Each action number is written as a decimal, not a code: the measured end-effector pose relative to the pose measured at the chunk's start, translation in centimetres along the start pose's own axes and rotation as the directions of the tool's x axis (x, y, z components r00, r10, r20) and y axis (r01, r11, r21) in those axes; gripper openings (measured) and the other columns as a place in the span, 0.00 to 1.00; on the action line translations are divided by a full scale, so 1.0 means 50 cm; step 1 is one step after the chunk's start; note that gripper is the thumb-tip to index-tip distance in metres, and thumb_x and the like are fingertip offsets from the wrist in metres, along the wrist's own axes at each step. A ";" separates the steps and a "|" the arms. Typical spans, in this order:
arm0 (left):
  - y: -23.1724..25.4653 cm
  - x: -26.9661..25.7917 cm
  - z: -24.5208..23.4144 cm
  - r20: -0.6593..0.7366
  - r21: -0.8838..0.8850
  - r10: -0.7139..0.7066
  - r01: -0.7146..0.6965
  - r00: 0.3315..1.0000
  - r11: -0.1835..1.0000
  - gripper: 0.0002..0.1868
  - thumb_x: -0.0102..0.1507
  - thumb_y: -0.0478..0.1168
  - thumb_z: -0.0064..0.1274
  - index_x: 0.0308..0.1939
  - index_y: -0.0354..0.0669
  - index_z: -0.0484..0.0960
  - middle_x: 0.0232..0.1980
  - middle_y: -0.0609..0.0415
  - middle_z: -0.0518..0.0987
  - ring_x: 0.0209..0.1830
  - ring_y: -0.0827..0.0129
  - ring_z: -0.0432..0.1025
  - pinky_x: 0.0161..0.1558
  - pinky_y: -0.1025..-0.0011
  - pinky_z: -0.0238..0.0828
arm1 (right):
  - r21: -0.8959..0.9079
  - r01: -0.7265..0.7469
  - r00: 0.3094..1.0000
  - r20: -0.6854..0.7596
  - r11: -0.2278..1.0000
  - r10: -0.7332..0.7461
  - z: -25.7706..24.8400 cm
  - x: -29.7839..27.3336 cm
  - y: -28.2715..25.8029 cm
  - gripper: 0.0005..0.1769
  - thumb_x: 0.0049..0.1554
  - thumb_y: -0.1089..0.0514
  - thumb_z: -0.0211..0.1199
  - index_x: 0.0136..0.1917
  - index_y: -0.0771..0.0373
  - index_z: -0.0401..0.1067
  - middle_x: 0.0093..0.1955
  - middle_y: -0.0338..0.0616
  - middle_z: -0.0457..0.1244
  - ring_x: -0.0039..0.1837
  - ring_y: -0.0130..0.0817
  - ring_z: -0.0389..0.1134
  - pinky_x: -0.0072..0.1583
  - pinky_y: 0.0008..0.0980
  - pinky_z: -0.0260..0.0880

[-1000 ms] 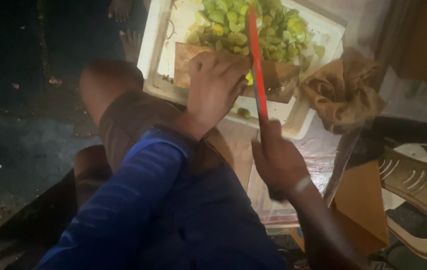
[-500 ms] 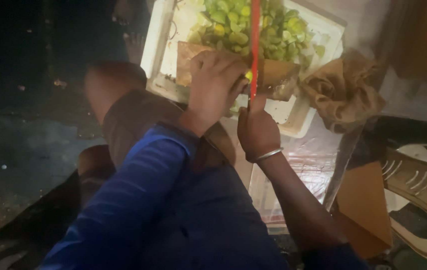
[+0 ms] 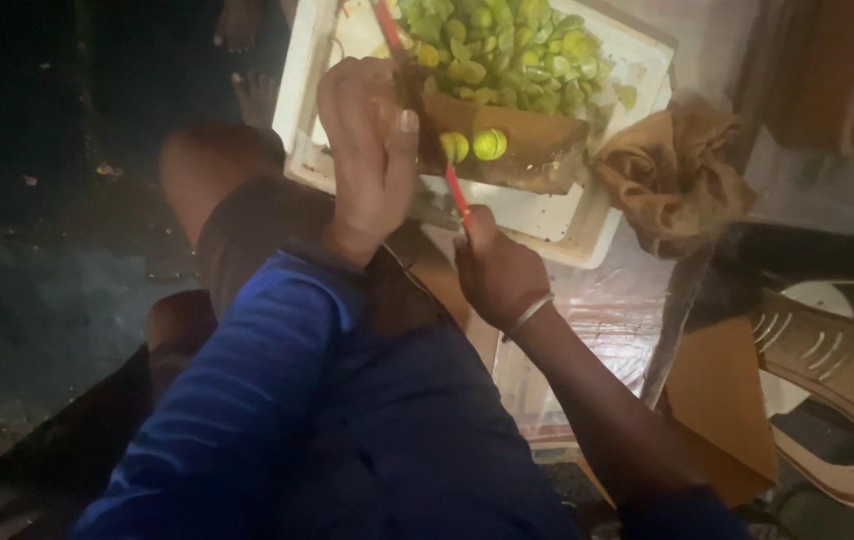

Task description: The person is cutting limes into pieces using a knife on a wooden board inside a tray.

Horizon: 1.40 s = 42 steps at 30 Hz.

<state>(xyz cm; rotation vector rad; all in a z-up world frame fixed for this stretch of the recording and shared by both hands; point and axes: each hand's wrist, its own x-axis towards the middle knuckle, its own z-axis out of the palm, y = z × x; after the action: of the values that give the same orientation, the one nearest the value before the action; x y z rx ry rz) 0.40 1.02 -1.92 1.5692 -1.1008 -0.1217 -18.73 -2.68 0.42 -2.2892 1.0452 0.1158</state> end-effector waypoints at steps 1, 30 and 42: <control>0.001 -0.001 -0.003 0.021 0.017 0.004 -0.004 1.000 1.000 0.22 0.77 0.41 0.47 0.72 0.36 0.63 0.67 0.38 0.64 0.69 0.46 0.58 0.74 0.55 0.54 | -0.054 -0.056 0.998 0.011 0.997 0.057 0.000 0.002 0.010 0.16 0.63 0.52 0.52 0.59 0.63 0.58 0.35 0.63 0.68 0.39 0.66 0.69 0.42 0.63 0.67; 0.026 0.027 0.012 0.388 0.452 0.041 -0.229 0.921 0.862 0.31 0.70 0.55 0.55 0.66 0.35 0.73 0.66 0.44 0.72 0.70 0.51 0.62 0.71 0.44 0.44 | -0.310 -0.208 0.978 -0.078 0.928 0.193 -0.169 0.015 0.131 0.17 0.63 0.48 0.56 0.62 0.58 0.67 0.48 0.58 0.69 0.48 0.62 0.70 0.48 0.59 0.68; 0.060 0.012 -0.037 0.461 0.389 -0.021 -0.180 0.887 0.904 0.30 0.67 0.53 0.56 0.67 0.38 0.73 0.64 0.44 0.72 0.71 0.52 0.62 0.71 0.44 0.42 | 0.244 -0.211 0.871 -0.392 0.946 0.296 -0.160 0.038 0.250 0.15 0.63 0.53 0.61 0.58 0.64 0.67 0.45 0.54 0.64 0.43 0.50 0.68 0.45 0.48 0.70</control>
<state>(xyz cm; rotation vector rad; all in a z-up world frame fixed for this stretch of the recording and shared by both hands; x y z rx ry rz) 0.15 2.25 1.44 1.9351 -1.6477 -0.2143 -27.60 -14.70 0.09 -2.0306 1.5084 -0.3834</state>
